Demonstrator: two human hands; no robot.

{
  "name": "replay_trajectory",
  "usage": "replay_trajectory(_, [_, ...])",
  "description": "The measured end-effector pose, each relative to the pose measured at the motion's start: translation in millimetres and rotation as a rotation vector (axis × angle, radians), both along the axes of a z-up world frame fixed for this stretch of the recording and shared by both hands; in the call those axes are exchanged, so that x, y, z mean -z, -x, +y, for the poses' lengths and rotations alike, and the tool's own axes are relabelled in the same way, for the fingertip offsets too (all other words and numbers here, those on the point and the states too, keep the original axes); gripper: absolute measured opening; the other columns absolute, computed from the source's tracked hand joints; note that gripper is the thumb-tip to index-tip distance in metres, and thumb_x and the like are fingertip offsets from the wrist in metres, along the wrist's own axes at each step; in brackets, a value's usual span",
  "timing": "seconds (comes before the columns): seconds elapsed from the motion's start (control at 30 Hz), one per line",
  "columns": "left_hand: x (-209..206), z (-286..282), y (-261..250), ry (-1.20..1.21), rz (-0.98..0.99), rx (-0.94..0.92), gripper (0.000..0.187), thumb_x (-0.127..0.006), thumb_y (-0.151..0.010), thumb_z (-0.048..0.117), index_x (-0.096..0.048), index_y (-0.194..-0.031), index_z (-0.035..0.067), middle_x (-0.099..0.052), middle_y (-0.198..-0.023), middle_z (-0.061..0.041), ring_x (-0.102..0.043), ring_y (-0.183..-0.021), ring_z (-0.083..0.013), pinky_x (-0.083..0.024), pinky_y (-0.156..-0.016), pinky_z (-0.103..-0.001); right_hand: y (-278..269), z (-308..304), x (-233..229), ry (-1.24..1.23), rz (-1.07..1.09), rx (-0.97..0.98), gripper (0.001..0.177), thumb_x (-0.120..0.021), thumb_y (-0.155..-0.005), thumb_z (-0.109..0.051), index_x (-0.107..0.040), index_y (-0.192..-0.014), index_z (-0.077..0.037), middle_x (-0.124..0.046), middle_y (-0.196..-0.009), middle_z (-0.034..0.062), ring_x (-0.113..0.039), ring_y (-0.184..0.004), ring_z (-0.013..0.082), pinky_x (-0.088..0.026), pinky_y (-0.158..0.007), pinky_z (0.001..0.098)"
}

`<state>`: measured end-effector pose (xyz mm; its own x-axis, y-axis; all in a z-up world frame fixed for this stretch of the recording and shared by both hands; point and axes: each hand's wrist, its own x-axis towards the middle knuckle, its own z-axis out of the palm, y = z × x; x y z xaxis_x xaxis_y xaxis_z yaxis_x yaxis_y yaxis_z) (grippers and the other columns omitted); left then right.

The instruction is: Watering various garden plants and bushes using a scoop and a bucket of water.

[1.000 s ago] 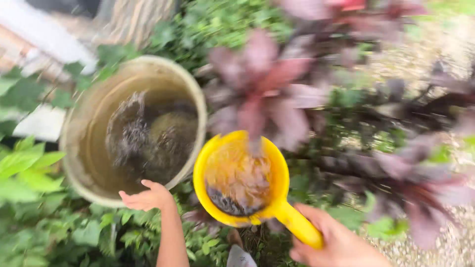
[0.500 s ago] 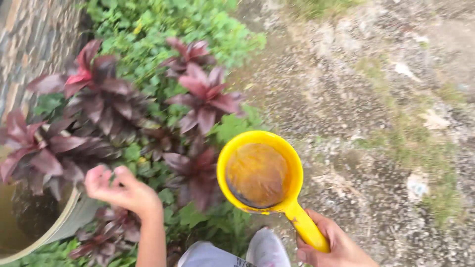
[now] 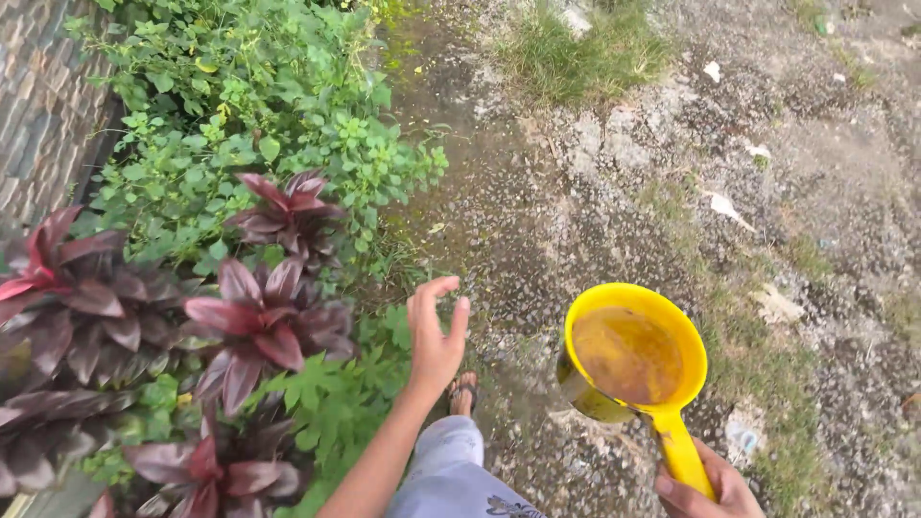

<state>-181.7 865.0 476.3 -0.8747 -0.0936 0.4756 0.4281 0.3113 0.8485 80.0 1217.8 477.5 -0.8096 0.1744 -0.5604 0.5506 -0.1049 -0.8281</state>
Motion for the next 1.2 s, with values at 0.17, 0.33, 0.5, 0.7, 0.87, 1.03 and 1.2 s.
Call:
replay_trajectory(0.17, [22.6, 52.0, 103.6, -0.046, -0.074, 0.124, 0.025, -0.066, -0.098, 0.018, -0.064, -0.121, 0.008, -0.067, -0.115, -0.007, -0.060, -0.111, -0.0245, -0.042, -0.104, -0.040, 97.2, 82.6, 38.8, -0.147, -0.019, -0.028, 0.056, -0.080, -0.077, -0.001, -0.054, -0.127, -0.002, -0.053, -0.067, 0.0012, -0.049, -0.053, 0.0108, -0.036, -0.049, 0.0273])
replay_trajectory(0.33, [20.2, 84.6, 200.4, -0.034, -0.237, 0.213, 0.028, -0.066, -0.098, 0.021, -0.064, -0.122, 0.007, -0.068, -0.113, -0.007, -0.060, -0.109, -0.0236, -0.045, -0.101, -0.038, 235.2, 79.6, -5.4, -0.130, -0.018, 0.000, 0.053, -0.077, -0.078, -0.003, -0.058, -0.127, -0.003, -0.053, -0.065, 0.0021, -0.048, -0.051, 0.0115, -0.036, -0.048, 0.0278])
replay_trajectory(0.5, [19.7, 105.2, 280.9, -0.033, -0.335, 0.244, 0.026, -0.066, -0.098, 0.022, -0.065, -0.120, 0.007, -0.069, -0.113, -0.007, -0.060, -0.110, -0.0239, -0.045, -0.101, -0.038, 369.0, 68.8, -67.2, 0.209, -0.078, 0.041, 0.067, -0.072, -0.072, -0.008, -0.053, -0.135, -0.019, -0.050, -0.062, -0.0011, -0.039, -0.041, 0.0093, -0.028, -0.037, 0.0268])
replay_trajectory(0.7, [23.8, 136.3, 406.5, -0.054, -0.314, 0.152, 0.025, -0.065, -0.098, 0.021, -0.065, -0.119, 0.006, -0.069, -0.113, -0.008, -0.062, -0.109, -0.0232, -0.047, -0.100, -0.037, 543.7, 91.1, -88.7, 0.210, -0.102, -0.180, 0.050, -0.073, -0.082, -0.007, -0.047, -0.125, -0.002, -0.037, -0.057, -0.0009, -0.032, -0.037, 0.0082, -0.023, -0.032, 0.0275])
replay_trajectory(0.87, [21.5, 170.1, 536.2, -0.051, -0.354, 0.009, 0.025, -0.066, -0.098, 0.020, -0.066, -0.119, 0.006, -0.071, -0.112, -0.007, -0.064, -0.105, -0.0218, -0.049, -0.095, -0.037, 693.6, 102.3, -123.9, 0.203, -0.110, -0.280, 0.059, -0.075, -0.077, -0.011, -0.048, -0.129, -0.009, -0.049, -0.065, 0.0029, -0.037, -0.037, 0.0107, -0.028, -0.032, 0.0273])
replay_trajectory(1.03, [12.8, 178.6, 654.2, -0.134, -0.415, -0.062, 0.027, -0.066, -0.098, 0.023, -0.066, -0.120, 0.008, -0.071, -0.111, -0.005, -0.066, -0.102, -0.0183, -0.052, -0.091, -0.034, 826.0, 117.8, -131.9, 0.148, -0.150, -0.292, 0.049, -0.075, -0.076, -0.004, -0.051, -0.120, -0.002, -0.052, -0.071, 0.0037, -0.037, -0.039, 0.0095, -0.030, -0.035, 0.0262])
replay_trajectory(1.2, [9.2, 166.3, 752.1, -0.217, -0.394, -0.190, 0.027, -0.067, -0.098, 0.024, -0.067, -0.120, 0.010, -0.071, -0.113, -0.004, -0.064, -0.103, -0.0178, -0.051, -0.085, -0.033, 961.3, 128.3, -133.8, 0.128, -0.033, -0.381, 0.040, -0.072, -0.078, -0.001, -0.054, -0.113, 0.005, -0.051, -0.073, 0.0034, -0.038, -0.044, 0.0058, -0.030, -0.035, 0.0237])
